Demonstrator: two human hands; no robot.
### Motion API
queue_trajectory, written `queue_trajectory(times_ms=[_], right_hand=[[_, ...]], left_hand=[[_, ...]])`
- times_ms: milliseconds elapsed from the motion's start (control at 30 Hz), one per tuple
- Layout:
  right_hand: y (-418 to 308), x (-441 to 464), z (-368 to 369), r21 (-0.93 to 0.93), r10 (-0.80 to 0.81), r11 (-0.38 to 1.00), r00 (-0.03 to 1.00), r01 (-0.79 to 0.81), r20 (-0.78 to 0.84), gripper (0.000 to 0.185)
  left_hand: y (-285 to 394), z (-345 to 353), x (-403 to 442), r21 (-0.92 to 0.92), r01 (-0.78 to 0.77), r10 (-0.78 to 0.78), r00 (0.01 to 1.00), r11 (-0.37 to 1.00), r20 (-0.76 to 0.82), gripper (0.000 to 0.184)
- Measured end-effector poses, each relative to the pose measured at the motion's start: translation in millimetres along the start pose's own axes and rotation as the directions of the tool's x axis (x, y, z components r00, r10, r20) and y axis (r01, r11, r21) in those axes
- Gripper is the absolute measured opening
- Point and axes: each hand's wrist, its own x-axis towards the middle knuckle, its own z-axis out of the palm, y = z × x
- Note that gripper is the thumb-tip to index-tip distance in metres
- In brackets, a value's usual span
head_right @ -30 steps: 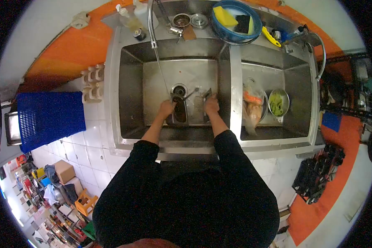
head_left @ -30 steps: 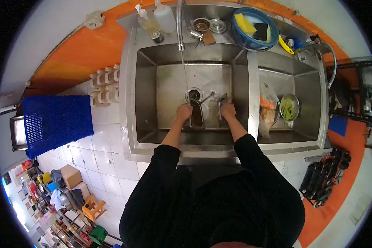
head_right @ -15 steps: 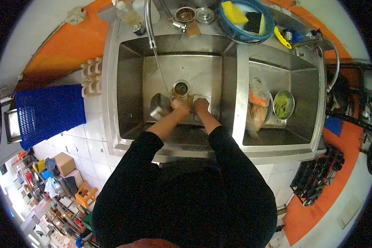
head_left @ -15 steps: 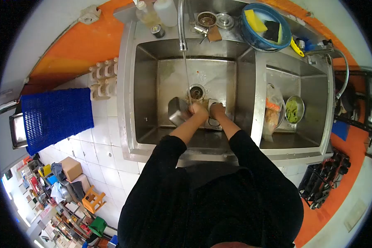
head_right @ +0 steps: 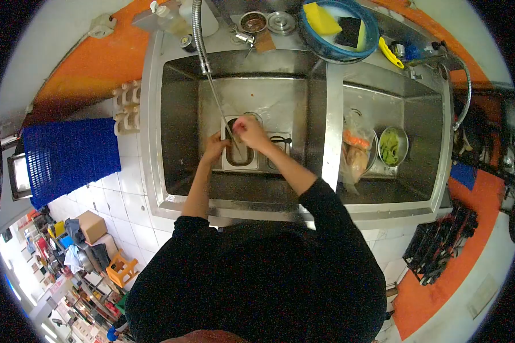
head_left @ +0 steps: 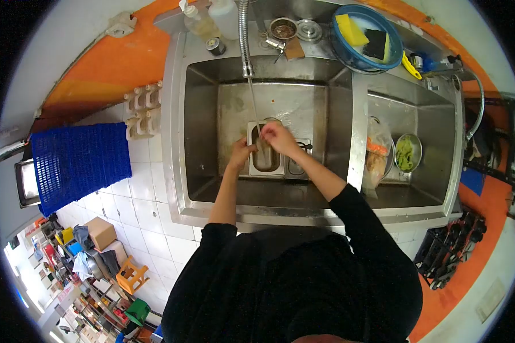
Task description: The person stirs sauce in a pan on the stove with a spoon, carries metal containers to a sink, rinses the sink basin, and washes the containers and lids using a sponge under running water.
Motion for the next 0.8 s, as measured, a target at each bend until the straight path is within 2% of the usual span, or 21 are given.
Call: queue_trajectory(times_ms=[33, 67, 100, 133, 167, 233, 267, 300, 333, 367, 400, 433, 467, 533, 600, 633, 667, 700, 733, 767, 800], right_hand=[[-3, 7, 2, 0.064, 0.012, 0.997, 0.961, -0.031, 0.276, 0.016], [-7, 16, 2, -0.268, 0.072, 0.963, 0.923, 0.035, 0.377, 0.014], [-9, 30, 0, -0.560, 0.162, 0.817, 0.879, 0.136, 0.449, 0.013], [-8, 40, -1, -0.772, 0.271, 0.581, 0.833, 0.257, 0.481, 0.012], [-6, 47, -2, -0.745, 0.232, 0.667, 0.946, 0.014, 0.225, 0.018], [-5, 44, -5, -0.258, 0.151, 0.966, 0.857, -0.022, 0.492, 0.022], [-4, 41, -8, 0.022, 0.057, 0.996, 0.802, -0.087, 0.595, 0.024], [-1, 38, -11, 0.073, 0.171, 0.955, 0.738, -0.286, 0.653, 0.028], [11, 33, -18, -0.212, 0.220, 0.968, 0.862, -0.135, 0.457, 0.031], [22, 30, -29, -0.504, 0.175, 0.863, 0.955, -0.033, 0.238, 0.033], [30, 27, -35, -0.753, 0.051, 0.658, 0.998, -0.007, 0.035, 0.036], [14, 22, -39, -0.615, 0.368, 0.750, 0.926, -0.243, 0.082, 0.041], [-2, 12, -44, -0.469, 0.629, 0.731, 0.755, -0.495, 0.185, 0.046], [-1, -5, -41, -0.339, 0.687, 0.721, 0.691, -0.605, 0.227, 0.055], [24, -17, -32, -0.402, 0.343, 0.864, 0.939, -0.304, 0.027, 0.062], [12, -27, -32, -0.395, 0.057, 0.914, 0.993, -0.092, -0.099, 0.068], [-2, -29, -34, -0.451, 0.071, 0.884, 0.989, -0.121, -0.126, 0.067], [-22, -31, -34, -0.502, 0.086, 0.851, 0.984, -0.153, -0.155, 0.066], [-32, -33, -33, -0.549, 0.100, 0.815, 0.978, -0.188, -0.185, 0.064], [-28, -29, -33, -0.619, 0.038, 0.770, 0.980, -0.154, -0.196, 0.060], [-34, -24, -36, -0.589, 0.025, 0.792, 0.971, -0.164, -0.236, 0.059]], left_hand=[[0, 10, -7, -0.115, -0.024, 0.024, 1.000, 0.993, 0.003, 0.024], [2, 19, -12, -0.229, -0.046, 0.048, 0.999, 0.972, 0.002, 0.025], [-14, 22, -7, -0.268, 0.023, -0.027, 1.000, 0.963, -0.011, 0.019], [-10, 20, -12, -0.217, 0.125, -0.122, 0.992, 0.968, 0.024, 0.018], [-4, 15, -15, -0.162, 0.221, -0.216, 0.975, 0.962, 0.052, 0.017], [-12, 0, -12, -0.117, 0.431, -0.424, 0.902, 0.895, 0.082, 0.009], [-18, -5, -11, -0.179, 0.462, -0.453, 0.887, 0.869, 0.089, 0.008], [-29, -9, -12, -0.238, 0.496, -0.487, 0.868, 0.835, 0.099, 0.008], [-38, -12, -11, -0.295, 0.524, -0.515, 0.849, 0.799, 0.113, 0.008], [-46, -13, -7, -0.318, 0.545, -0.525, 0.837, 0.776, 0.154, 0.011], [-58, -12, -7, -0.336, 0.571, -0.537, 0.821, 0.749, 0.197, 0.014], [-57, -9, -12, -0.352, 0.596, -0.546, 0.803, 0.722, 0.239, 0.018], [-57, -5, -16, -0.404, 0.581, -0.528, 0.813, 0.707, 0.247, 0.018], [-33, 15, -33, -0.502, 0.554, -0.494, 0.829, 0.664, 0.262, 0.020], [-40, 22, -26, -0.345, 0.349, -0.299, 0.935, 0.871, 0.191, 0.035], [-42, 25, -19, -0.254, 0.225, -0.185, 0.968, 0.941, 0.170, 0.042], [-43, 28, -10, -0.014, 0.105, -0.103, 0.986, 0.994, 0.129, 0.047], [-44, 30, -3, 0.232, -0.011, -0.014, 0.994, 0.973, 0.109, 0.051], [-42, 35, -2, 0.466, -0.119, 0.075, 0.991, 0.877, 0.112, 0.055], [-41, 42, -6, 0.631, -0.177, 0.195, 0.980, 0.756, 0.042, 0.056], [-36, 50, -11, 0.779, -0.173, 0.310, 0.950, 0.603, -0.030, 0.057]])
